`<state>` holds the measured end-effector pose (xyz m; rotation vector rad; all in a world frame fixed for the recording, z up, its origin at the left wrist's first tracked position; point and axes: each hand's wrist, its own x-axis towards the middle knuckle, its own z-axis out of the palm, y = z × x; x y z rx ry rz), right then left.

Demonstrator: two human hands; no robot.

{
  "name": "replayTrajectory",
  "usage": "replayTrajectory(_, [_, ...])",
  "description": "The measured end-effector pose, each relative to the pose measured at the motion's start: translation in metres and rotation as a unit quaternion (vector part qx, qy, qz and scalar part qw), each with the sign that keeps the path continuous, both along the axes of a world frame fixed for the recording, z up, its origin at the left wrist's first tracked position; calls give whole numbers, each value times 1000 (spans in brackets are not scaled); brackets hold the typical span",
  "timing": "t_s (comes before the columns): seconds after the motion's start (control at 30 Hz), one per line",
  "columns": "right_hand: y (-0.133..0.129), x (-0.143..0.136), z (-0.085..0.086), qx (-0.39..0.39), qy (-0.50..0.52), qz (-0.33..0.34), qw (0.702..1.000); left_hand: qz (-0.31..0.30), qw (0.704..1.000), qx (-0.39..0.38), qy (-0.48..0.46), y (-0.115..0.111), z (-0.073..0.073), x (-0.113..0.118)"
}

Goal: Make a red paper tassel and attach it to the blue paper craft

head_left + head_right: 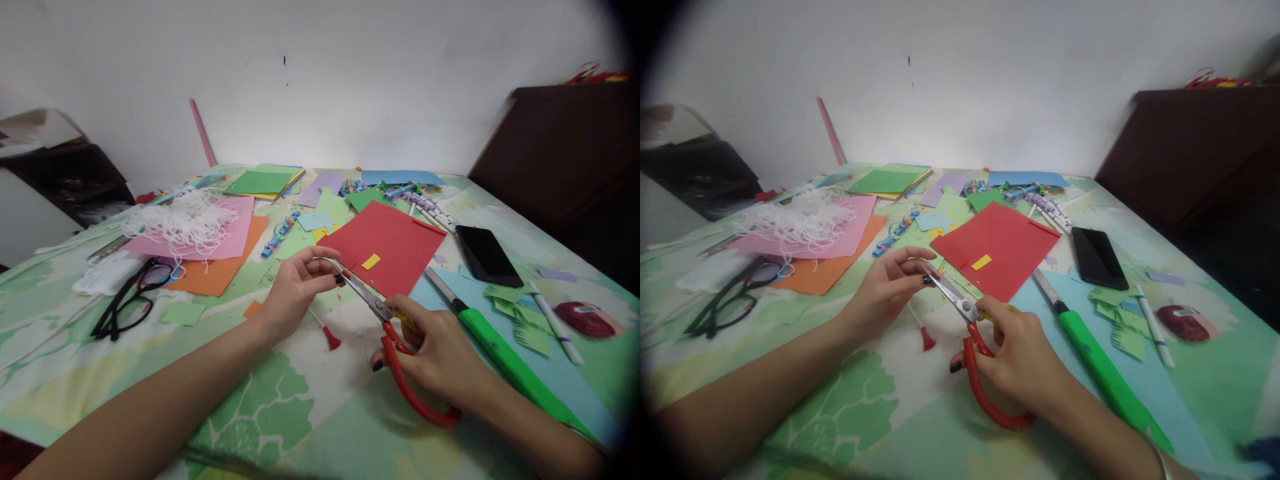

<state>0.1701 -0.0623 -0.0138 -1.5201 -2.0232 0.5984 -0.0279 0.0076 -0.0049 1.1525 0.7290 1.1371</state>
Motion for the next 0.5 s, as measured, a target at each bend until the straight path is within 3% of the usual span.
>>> replayTrajectory(0.5, [-1, -2, 0, -81, 79, 11, 994, -27, 999, -36, -30, -1, -1, 1])
